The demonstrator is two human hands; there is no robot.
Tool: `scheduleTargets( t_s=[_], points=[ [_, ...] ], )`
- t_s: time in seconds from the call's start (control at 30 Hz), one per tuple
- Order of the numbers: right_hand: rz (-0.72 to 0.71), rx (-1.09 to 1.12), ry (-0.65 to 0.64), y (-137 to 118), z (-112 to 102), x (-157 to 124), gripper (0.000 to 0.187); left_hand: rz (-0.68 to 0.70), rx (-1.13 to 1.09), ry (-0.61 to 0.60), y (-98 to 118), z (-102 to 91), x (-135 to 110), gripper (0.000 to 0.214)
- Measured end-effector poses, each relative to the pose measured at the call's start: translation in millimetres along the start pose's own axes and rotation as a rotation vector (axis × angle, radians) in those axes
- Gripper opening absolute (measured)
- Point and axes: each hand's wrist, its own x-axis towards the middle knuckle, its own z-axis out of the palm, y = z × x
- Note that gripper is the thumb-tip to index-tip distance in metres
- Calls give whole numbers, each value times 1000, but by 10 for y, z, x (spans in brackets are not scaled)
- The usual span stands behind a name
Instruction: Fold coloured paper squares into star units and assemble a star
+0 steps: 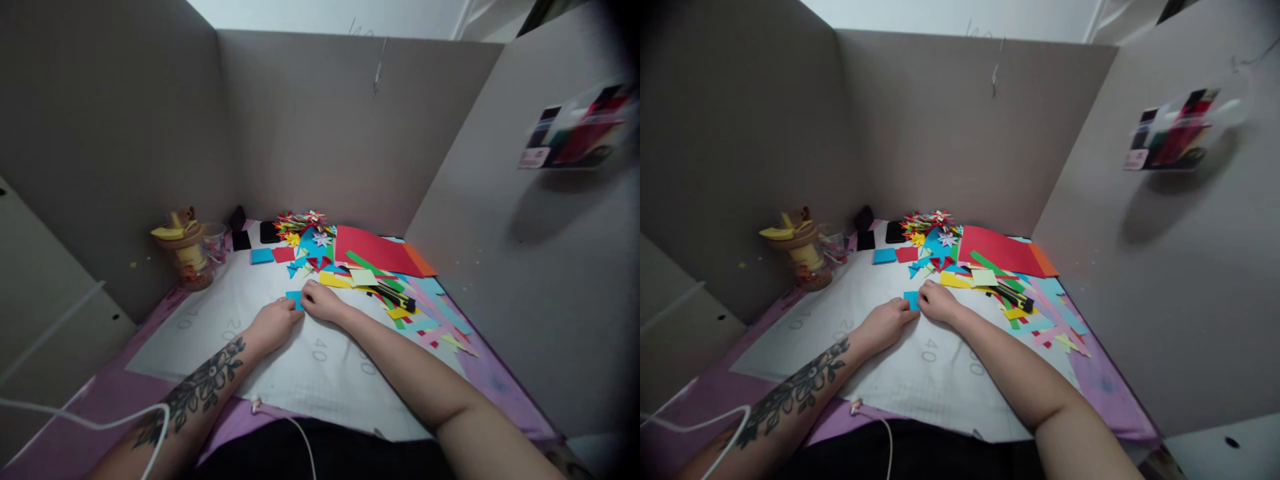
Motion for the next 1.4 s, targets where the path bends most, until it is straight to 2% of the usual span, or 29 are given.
scheduleTargets(
  t_s=[0.17,0.27,0.43,0.63,0.77,0.93,1.0,1.07,1.13,1.27,1.4],
  points=[
    [32,5,47,3,-3,3,3,-10,152,-53,39,-48,10,29],
    [17,36,82,27,0,-16,10,8,149,-34,24,-38,9,30],
    [-42,36,60,33,-14,-56,19,-1,87,-20,-3,-11,6,32],
    [48,-100,40,85,-40,-23,5,3,59,-13,-15,-3,15,33],
    [76,-162,65,152,-50,-24,4,11,55,5,-16,2,7,33],
    [3,-85,160,128,-76,-104,3,4,13,22,-21,2,1,33],
    [-48,-53,127,97,-83,-129,2,12,-10,29,-23,-1,3,33],
    [-71,-59,63,73,-83,-135,9,19,-22,26,-24,-4,5,34],
    [-39,-89,26,71,-78,-123,13,21,-19,21,-25,-4,7,33],
    [87,-142,29,127,-73,-77,12,24,-31,47,-37,6,4,32],
    [120,-158,35,188,-80,-59,12,39,-117,104,-82,21,6,33]
  ],
)
